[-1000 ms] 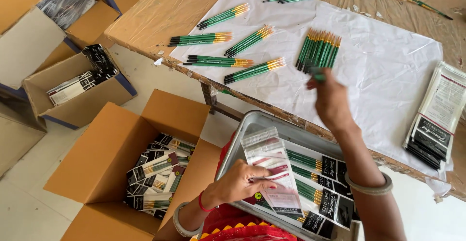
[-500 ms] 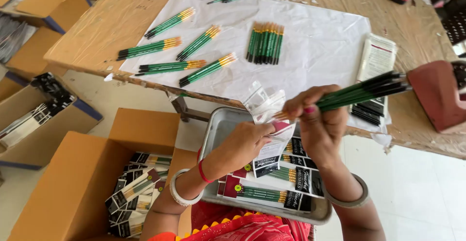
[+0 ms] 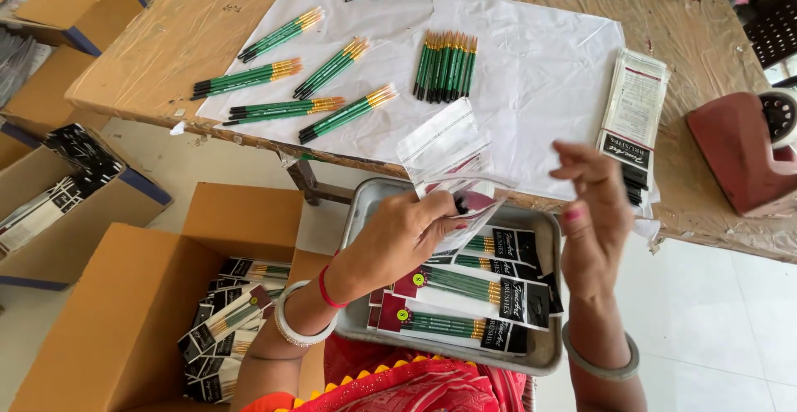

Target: The person sorts paintbrushes into groups by hand and slides them into plastic retail sleeves.

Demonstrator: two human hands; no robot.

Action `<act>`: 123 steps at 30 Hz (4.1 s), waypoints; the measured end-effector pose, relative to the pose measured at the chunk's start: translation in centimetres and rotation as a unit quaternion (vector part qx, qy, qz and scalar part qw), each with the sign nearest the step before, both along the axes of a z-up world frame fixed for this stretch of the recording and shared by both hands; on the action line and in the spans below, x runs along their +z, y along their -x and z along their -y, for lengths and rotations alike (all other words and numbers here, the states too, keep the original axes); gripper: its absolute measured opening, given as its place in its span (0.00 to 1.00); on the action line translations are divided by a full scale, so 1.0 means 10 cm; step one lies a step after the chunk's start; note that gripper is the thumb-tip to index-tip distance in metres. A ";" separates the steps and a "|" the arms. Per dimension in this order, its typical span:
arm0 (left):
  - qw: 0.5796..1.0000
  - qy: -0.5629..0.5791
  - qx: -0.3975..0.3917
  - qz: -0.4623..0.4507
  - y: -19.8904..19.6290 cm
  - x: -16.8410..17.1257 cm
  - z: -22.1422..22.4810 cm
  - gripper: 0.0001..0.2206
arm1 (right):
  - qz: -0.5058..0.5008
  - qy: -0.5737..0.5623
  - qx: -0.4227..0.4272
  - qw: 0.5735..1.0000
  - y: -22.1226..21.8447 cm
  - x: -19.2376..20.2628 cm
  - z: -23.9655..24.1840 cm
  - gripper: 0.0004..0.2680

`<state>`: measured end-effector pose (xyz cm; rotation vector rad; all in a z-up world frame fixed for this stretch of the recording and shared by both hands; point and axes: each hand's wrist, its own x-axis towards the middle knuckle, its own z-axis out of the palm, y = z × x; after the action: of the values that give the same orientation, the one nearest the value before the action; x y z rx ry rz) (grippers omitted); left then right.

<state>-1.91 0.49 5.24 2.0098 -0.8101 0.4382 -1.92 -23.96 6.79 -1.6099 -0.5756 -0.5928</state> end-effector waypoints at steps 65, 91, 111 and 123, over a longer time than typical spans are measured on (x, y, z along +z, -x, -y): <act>0.960 0.155 -0.113 -0.202 0.25 -0.87 0.39 0.20 | -0.043 0.155 -0.202 0.966 0.06 -0.65 0.84 0.04; 0.985 0.063 -0.160 -0.016 -0.17 -0.98 0.00 0.15 | -0.163 0.017 0.197 0.967 -0.05 -1.30 0.64 0.08; 0.992 0.060 -0.094 -0.063 -0.23 -1.01 -0.07 0.10 | -0.373 0.023 0.117 0.920 0.31 -1.96 0.21 0.13; 0.946 0.305 -0.060 -0.096 0.09 -1.06 0.16 0.20 | -0.173 0.169 0.101 0.965 0.37 -1.08 -0.42 0.25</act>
<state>-2.86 -1.10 -5.37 1.3938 -0.5786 0.3599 -5.62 -19.73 -4.04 -1.8931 -0.5903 -0.0541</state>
